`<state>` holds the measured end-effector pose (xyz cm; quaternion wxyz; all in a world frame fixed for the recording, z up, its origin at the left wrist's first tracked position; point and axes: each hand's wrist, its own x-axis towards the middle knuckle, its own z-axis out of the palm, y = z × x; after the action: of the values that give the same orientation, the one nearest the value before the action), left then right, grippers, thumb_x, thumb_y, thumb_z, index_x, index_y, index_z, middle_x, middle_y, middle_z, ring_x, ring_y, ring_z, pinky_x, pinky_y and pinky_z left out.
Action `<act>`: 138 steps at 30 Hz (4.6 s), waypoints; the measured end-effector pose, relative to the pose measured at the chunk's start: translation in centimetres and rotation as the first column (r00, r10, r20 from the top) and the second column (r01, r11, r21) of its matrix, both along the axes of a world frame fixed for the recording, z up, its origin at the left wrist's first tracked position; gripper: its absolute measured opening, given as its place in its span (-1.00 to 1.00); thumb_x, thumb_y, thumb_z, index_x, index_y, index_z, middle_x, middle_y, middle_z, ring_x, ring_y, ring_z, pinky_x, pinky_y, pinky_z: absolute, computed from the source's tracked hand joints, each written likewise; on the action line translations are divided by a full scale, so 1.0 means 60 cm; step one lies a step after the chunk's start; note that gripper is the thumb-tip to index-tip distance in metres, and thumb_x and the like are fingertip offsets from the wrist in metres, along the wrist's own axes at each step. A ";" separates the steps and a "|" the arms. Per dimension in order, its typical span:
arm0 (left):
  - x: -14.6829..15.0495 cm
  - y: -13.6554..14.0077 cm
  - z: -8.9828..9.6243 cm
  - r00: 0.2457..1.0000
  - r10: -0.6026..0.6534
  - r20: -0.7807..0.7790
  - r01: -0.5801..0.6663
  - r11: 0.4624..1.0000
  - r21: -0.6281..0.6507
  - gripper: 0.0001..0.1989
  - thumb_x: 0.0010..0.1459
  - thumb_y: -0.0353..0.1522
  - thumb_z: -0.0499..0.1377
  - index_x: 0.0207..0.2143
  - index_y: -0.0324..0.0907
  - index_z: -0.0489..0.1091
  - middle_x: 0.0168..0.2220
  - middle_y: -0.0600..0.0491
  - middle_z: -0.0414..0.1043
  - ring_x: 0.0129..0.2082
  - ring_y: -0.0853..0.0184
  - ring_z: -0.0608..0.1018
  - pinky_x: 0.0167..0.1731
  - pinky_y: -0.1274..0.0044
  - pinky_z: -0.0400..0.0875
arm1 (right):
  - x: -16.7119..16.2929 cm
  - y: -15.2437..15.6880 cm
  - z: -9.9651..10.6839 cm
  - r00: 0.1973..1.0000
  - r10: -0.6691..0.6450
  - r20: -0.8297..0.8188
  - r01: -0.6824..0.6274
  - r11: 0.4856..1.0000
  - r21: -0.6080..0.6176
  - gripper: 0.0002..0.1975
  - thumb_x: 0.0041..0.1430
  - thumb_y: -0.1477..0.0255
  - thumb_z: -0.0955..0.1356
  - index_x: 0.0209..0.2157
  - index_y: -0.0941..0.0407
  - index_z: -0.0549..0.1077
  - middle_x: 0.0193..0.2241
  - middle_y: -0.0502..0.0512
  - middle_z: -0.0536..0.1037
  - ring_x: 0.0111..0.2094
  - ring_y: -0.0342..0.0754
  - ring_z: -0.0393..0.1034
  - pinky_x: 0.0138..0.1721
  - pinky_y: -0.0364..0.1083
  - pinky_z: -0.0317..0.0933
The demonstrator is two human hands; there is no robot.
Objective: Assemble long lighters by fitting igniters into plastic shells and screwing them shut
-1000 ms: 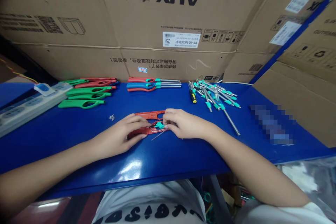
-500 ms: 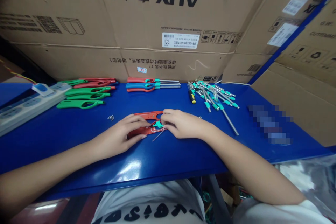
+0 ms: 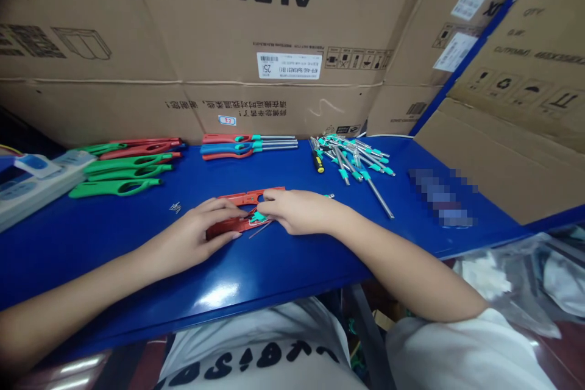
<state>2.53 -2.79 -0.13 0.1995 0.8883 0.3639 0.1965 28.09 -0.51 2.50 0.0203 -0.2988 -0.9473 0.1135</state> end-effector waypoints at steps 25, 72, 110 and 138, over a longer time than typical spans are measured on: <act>-0.001 -0.005 0.004 0.997 0.069 0.022 -0.067 0.995 -0.080 -0.72 0.22 -0.36 0.24 0.00 -0.13 0.49 -0.04 -0.05 0.49 -0.01 0.15 0.54 0.04 0.29 0.46 | 0.003 0.007 -0.022 0.989 0.106 -0.100 -0.101 0.993 0.055 -0.80 0.37 0.50 0.21 -0.24 0.12 0.46 -0.27 0.10 0.46 -0.34 -0.08 0.30 -0.39 -0.13 0.06; 0.003 -0.024 -0.001 0.999 0.044 0.026 -0.046 0.996 0.073 -0.76 0.33 -0.39 0.16 0.03 -0.20 0.39 -0.06 -0.08 0.46 -0.02 0.16 0.48 0.02 0.30 0.43 | 0.000 0.004 -0.029 0.993 0.113 -0.021 -0.108 0.981 0.163 -0.84 0.38 0.50 0.20 -0.25 0.14 0.40 -0.27 0.11 0.50 -0.38 -0.10 0.31 -0.40 -0.12 0.05; 0.016 -0.019 0.000 0.990 0.111 0.092 -0.102 0.989 -0.105 -0.81 0.34 -0.30 0.13 -0.26 -0.17 0.50 -0.31 0.04 0.47 -0.34 0.31 0.49 -0.29 0.49 0.35 | -0.012 -0.003 -0.034 0.997 0.018 -0.081 -0.011 0.996 0.090 -0.83 0.39 0.39 0.26 -0.11 0.15 0.42 -0.17 0.15 0.57 -0.30 -0.02 0.47 -0.37 -0.10 0.18; 0.016 -0.017 -0.002 0.994 0.082 0.071 -0.082 0.997 -0.006 -0.77 0.39 -0.33 0.07 -0.18 -0.19 0.52 -0.28 0.00 0.50 -0.29 0.29 0.55 -0.23 0.46 0.43 | -0.001 0.022 -0.030 0.873 -0.129 -0.471 0.124 0.991 -0.043 -0.76 0.31 0.25 0.37 -0.18 0.14 0.51 -0.28 0.11 0.52 -0.38 -0.12 0.37 -0.33 -0.14 0.24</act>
<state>3.47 -3.83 -0.27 0.2057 0.8647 0.3931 0.2355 28.06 0.81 0.71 0.2564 -0.3234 -0.8915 0.1867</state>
